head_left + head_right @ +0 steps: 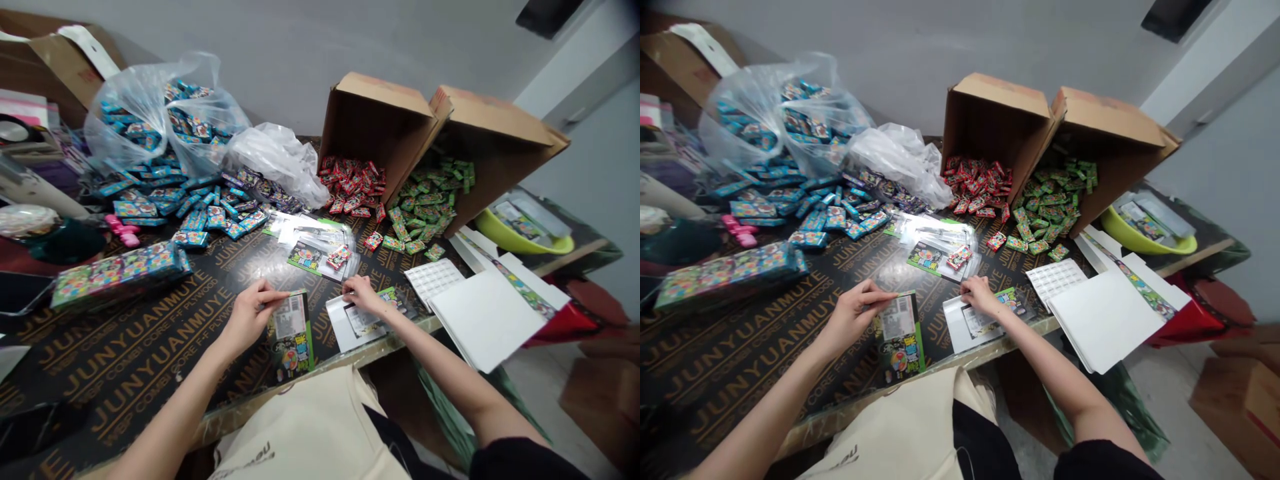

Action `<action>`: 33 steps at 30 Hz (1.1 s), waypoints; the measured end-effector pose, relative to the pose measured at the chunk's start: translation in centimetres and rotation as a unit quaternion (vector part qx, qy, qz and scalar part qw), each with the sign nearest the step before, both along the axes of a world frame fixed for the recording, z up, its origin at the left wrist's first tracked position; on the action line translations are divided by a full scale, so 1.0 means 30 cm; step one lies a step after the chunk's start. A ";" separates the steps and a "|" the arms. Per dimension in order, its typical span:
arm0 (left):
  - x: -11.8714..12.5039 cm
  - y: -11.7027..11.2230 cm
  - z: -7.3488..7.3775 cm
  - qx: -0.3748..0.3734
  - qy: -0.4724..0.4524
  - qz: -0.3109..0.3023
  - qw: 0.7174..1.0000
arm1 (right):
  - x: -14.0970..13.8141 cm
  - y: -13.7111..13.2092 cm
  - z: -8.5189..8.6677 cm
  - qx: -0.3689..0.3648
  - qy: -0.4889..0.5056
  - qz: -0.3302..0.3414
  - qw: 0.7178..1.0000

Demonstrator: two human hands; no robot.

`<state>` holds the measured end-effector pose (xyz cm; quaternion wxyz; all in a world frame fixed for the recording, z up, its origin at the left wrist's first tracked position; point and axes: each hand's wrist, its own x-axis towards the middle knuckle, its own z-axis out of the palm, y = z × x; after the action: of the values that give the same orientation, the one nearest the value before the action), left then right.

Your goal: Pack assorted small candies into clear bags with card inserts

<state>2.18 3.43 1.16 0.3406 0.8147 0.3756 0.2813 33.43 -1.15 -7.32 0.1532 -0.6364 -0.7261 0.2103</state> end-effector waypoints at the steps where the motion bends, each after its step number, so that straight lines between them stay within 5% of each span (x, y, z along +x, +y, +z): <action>1: 0.000 -0.001 0.000 0.000 -0.002 0.000 1.000 | -0.005 -0.009 0.001 0.010 -0.002 0.003 1.000; 11: 0.009 -0.019 0.005 -0.001 -0.020 0.013 1.000 | -0.028 -0.079 0.025 0.035 0.011 0.007 0.999; 15: 0.016 -0.032 0.020 -0.008 -0.027 0.043 0.999 | -0.062 -0.015 0.131 0.047 0.074 -0.023 0.996; 18: 0.016 -0.037 0.013 -0.008 -0.064 0.073 0.995 | -0.168 0.048 0.254 0.041 0.254 -0.050 0.965; 22: 0.009 -0.042 0.011 -0.005 -0.096 0.076 0.992 | -0.343 0.117 0.364 -0.046 0.384 0.045 0.921; 26: 0.001 -0.051 0.029 0.017 -0.079 0.064 0.995 | -0.425 0.165 0.364 -0.120 0.364 0.130 0.914; 33: 0.025 -0.059 0.001 0.035 -0.073 0.129 0.988 | -0.424 0.202 0.320 -0.160 0.324 0.153 0.920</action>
<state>2.91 1.64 1.20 0.2995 0.7482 0.4411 0.3948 20.71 4.92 2.28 0.2428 -0.4308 -0.6818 0.5391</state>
